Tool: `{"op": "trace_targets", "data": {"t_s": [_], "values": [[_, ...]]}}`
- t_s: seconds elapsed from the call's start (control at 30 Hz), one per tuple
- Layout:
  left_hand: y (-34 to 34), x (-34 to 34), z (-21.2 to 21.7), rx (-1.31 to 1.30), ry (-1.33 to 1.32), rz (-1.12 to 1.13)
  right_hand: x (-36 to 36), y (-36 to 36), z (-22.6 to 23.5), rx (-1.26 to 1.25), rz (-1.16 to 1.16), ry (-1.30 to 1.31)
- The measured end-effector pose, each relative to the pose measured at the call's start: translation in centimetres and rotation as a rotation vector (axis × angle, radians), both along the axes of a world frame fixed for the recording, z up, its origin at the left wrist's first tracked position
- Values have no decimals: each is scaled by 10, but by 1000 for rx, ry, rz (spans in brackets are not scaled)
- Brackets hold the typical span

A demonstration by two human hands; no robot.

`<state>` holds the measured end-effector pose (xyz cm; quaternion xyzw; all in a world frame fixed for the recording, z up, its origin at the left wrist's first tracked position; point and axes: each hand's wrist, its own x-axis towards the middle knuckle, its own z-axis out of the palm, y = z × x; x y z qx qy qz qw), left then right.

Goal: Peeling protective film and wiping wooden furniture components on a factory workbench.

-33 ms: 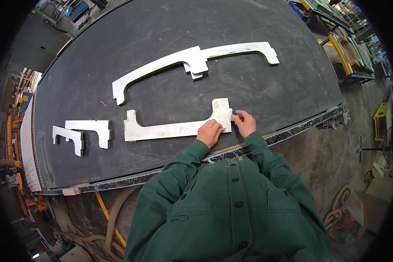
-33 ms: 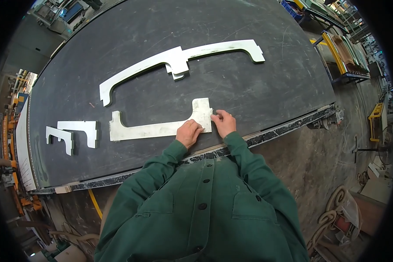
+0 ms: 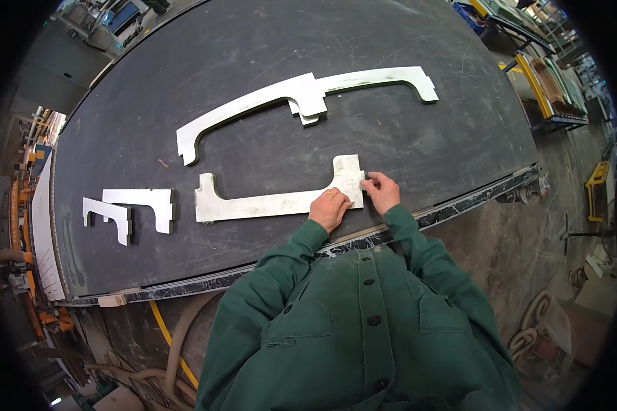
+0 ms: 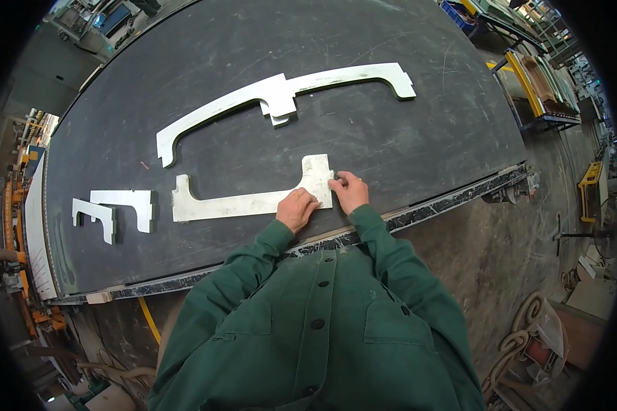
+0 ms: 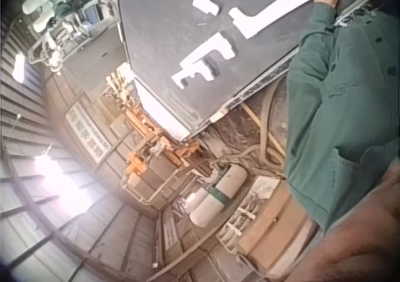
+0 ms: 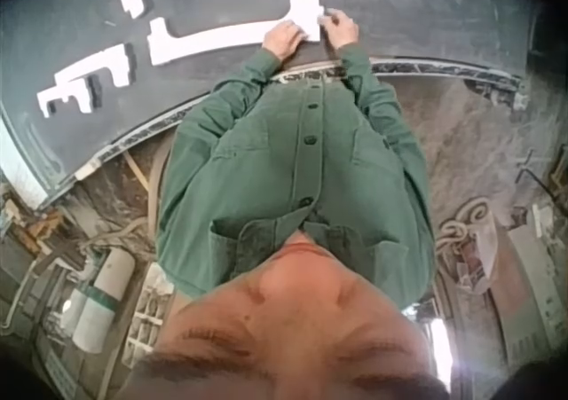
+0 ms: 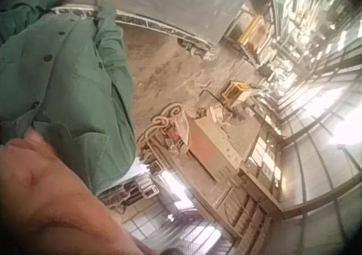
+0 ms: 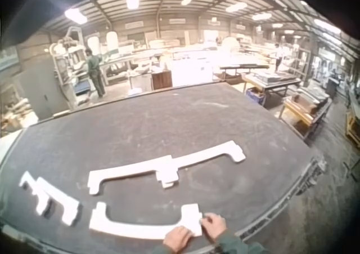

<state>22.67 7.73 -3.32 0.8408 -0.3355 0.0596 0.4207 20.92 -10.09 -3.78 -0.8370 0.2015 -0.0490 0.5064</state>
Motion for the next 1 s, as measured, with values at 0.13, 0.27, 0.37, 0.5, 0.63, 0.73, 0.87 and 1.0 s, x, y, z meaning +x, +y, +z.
{"op": "trace_targets", "data": {"t_s": [0.13, 0.27, 0.37, 0.5, 0.63, 0.73, 0.87, 1.0], "values": [[2, 0, -1, 71, 20, -24, 12, 1, -3, 78, -5, 121], [2, 1, -2, 67, 19, 0, 14, 3, -1, 13, -10, 133], [1, 1, -3, 41, 12, 2, 10, 8, -2, -172, 17, 24], [1, 1, -3, 41, 24, 10, 7, 13, 5, -348, 90, -114], [2, 1, -3, 21, 27, 21, -3, 10, 7, -328, 148, -156], [3, 1, -3, 10, 23, 27, -10, 2, 14, -146, 46, -48], [1, 1, -1, -1, 19, 26, 3, -7, 15, -246, -47, -207], [1, 1, -1, -12, 2, 28, 20, 1, 6, -77, 13, 16]]}}
